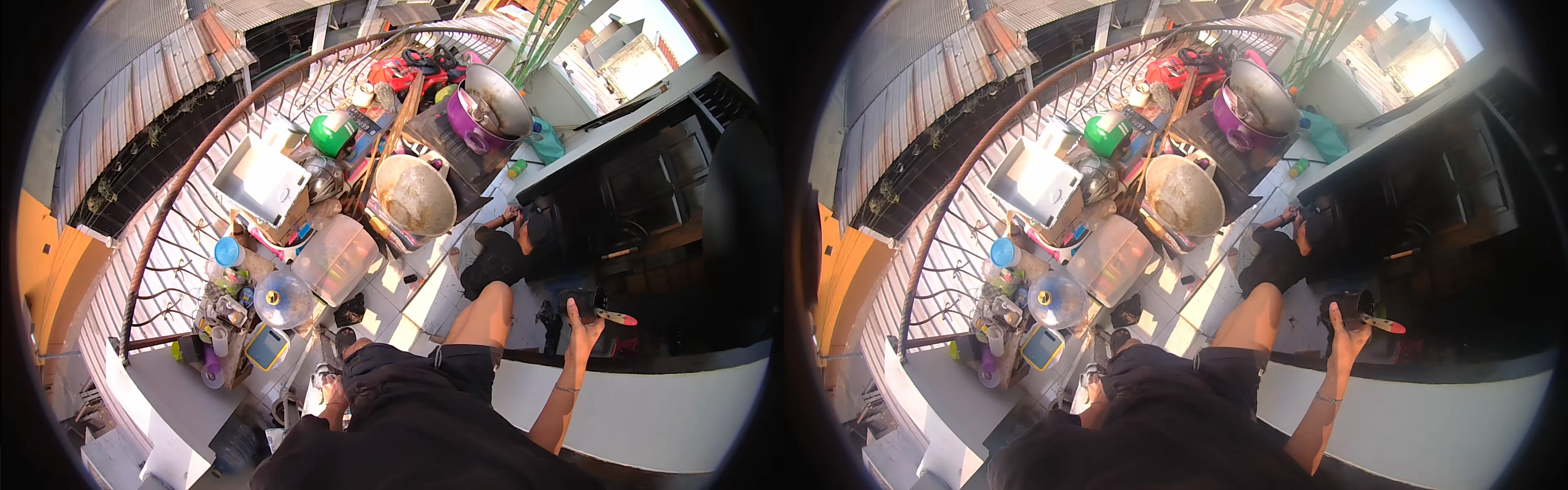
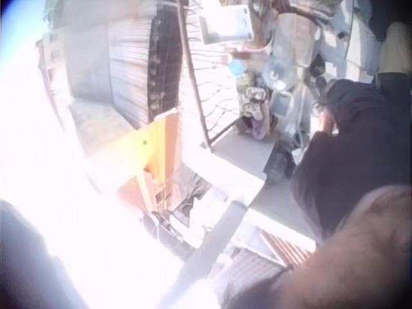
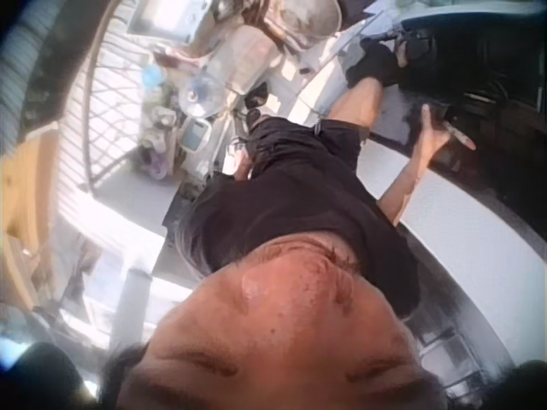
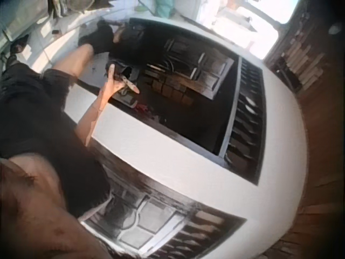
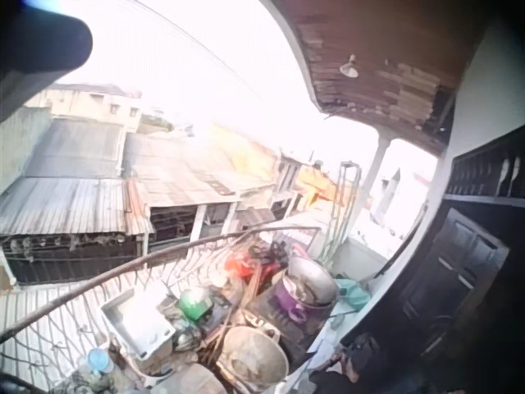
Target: The person paints a window frame black using a brush and a small paint can. They repeatedly dip the brush into the can and apply paint to the frame, occasionally moving a large sack to adjust their position.
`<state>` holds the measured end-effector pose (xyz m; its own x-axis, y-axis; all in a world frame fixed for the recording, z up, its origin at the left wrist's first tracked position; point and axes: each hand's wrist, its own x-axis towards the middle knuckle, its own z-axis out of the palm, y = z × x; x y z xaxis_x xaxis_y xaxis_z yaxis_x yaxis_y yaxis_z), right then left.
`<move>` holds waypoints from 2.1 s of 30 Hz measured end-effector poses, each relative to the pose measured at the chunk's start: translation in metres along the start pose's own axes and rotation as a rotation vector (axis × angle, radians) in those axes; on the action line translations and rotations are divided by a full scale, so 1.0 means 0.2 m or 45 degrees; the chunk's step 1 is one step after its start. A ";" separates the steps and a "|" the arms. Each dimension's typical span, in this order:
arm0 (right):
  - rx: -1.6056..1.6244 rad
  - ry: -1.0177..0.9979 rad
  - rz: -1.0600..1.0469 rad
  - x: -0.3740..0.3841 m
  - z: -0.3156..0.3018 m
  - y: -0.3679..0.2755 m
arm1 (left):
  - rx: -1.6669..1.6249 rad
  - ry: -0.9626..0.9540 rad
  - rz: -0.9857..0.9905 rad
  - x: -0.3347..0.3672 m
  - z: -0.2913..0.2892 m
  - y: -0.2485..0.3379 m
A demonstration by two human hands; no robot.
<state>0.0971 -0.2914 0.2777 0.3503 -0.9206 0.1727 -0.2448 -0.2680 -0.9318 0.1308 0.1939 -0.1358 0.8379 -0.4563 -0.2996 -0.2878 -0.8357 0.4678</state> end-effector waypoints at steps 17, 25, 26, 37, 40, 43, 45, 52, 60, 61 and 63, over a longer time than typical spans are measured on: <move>-0.002 -0.874 -0.496 0.91 0.88 1.00 | 0.189 0.226 0.011 0.11 -0.07 0.10; -0.082 -1.611 -0.672 1.10 1.01 1.12 | 0.359 0.133 -0.104 0.00 -0.03 0.16; -0.089 -1.726 -0.697 1.14 1.03 1.10 | 0.395 0.133 -0.143 0.01 -0.02 0.16; 0.233 -2.171 -1.045 0.71 1.49 1.02 | 0.379 0.472 -0.544 0.00 -0.04 0.34; 0.256 -2.259 -0.931 0.48 1.61 0.98 | 0.425 0.557 -0.896 -0.04 0.02 0.43; 0.172 -2.357 -0.819 0.27 1.75 0.92 | 0.477 0.775 -1.359 0.03 0.07 0.54; 0.205 -2.360 -0.819 0.08 1.82 0.88 | 0.313 0.934 -1.640 0.08 0.16 0.62; 0.211 -2.318 -0.497 -0.37 2.32 1.11 | 0.128 1.132 -1.849 0.13 0.23 0.67; 0.335 -1.960 -0.878 -0.98 3.33 1.54 | 0.277 1.571 -1.641 0.25 0.24 0.82; 0.245 -1.764 -1.177 -1.04 3.51 1.64 | 0.318 1.581 -1.480 0.28 0.25 0.91; 0.105 -1.834 -1.102 -1.22 3.79 1.81 | 0.049 1.361 -1.230 0.35 0.39 1.10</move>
<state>0.6085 0.0525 -0.3437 0.8422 0.4835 0.2386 0.4774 -0.4630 -0.7468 0.0893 -0.0457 -0.1181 0.6436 0.7112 0.2829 0.5846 -0.6953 0.4181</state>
